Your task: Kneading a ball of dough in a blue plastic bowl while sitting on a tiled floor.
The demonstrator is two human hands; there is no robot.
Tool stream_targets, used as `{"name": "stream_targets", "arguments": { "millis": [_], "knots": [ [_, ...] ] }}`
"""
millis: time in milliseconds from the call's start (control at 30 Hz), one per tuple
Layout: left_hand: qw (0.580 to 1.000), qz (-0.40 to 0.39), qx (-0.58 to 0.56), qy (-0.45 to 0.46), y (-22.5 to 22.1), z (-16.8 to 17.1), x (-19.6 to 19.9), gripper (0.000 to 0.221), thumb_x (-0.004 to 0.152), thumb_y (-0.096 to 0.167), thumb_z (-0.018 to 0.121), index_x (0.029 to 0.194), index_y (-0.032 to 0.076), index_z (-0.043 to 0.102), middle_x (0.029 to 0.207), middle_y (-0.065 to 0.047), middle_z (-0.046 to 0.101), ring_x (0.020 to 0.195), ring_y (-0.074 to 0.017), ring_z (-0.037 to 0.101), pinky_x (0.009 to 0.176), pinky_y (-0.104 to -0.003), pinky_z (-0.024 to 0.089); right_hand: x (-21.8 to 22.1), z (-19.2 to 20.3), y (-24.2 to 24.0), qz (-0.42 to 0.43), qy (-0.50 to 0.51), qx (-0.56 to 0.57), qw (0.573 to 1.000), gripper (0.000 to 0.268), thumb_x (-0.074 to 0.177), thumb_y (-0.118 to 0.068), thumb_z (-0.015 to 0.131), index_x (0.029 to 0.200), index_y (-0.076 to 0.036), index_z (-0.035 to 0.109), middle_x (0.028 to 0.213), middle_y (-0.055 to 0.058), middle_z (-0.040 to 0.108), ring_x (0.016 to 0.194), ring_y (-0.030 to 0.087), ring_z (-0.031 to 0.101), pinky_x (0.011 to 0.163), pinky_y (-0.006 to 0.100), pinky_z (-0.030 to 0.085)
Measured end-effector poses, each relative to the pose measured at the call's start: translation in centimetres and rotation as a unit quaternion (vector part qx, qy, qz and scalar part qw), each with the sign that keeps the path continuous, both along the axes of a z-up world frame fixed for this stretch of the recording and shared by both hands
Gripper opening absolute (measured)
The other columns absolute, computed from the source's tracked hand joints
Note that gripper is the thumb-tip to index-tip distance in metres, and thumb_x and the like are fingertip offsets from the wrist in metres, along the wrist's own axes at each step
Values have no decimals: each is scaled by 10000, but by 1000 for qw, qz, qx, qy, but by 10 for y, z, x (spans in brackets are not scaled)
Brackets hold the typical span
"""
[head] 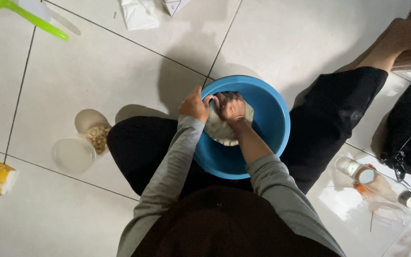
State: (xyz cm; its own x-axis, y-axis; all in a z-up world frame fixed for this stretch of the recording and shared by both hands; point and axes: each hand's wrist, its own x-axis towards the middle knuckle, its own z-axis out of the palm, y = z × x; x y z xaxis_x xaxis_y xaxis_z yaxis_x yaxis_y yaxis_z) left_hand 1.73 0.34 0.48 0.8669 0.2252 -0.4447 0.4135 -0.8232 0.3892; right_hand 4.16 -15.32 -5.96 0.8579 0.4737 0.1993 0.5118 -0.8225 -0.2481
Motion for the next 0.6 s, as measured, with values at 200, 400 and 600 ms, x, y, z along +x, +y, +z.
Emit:
{"name": "stream_targets", "arguments": {
  "millis": [200,400,600],
  "knots": [
    [1000,3,5,-7,-7,-21,3,557,1007,485,652,1428,134,554,1256,-141,712,1100,-353,717,888,-562,600,-28,93,23,-64,-206,-37,976,222,976,-128,499,795,-93,623,684,96,571,588,250,553,583,401,414],
    [1000,8,14,-27,-10,-34,-2,553,993,492,658,1405,130,589,1236,-121,727,1080,-356,731,859,-567,613,-77,108,2,-34,434,-197,878,685,1044,-632,408,1452,-97,536,1510,221,518,1465,421,403,1260,611,-3],
    [1000,4,16,-24,-8,-40,1,557,991,542,642,1390,155,604,1236,-96,727,1077,-337,732,860,-558,618,-116,177,-46,136,406,-182,885,652,1054,-616,258,1179,-150,696,1282,150,665,1170,405,625,997,630,420]
  ]
}}
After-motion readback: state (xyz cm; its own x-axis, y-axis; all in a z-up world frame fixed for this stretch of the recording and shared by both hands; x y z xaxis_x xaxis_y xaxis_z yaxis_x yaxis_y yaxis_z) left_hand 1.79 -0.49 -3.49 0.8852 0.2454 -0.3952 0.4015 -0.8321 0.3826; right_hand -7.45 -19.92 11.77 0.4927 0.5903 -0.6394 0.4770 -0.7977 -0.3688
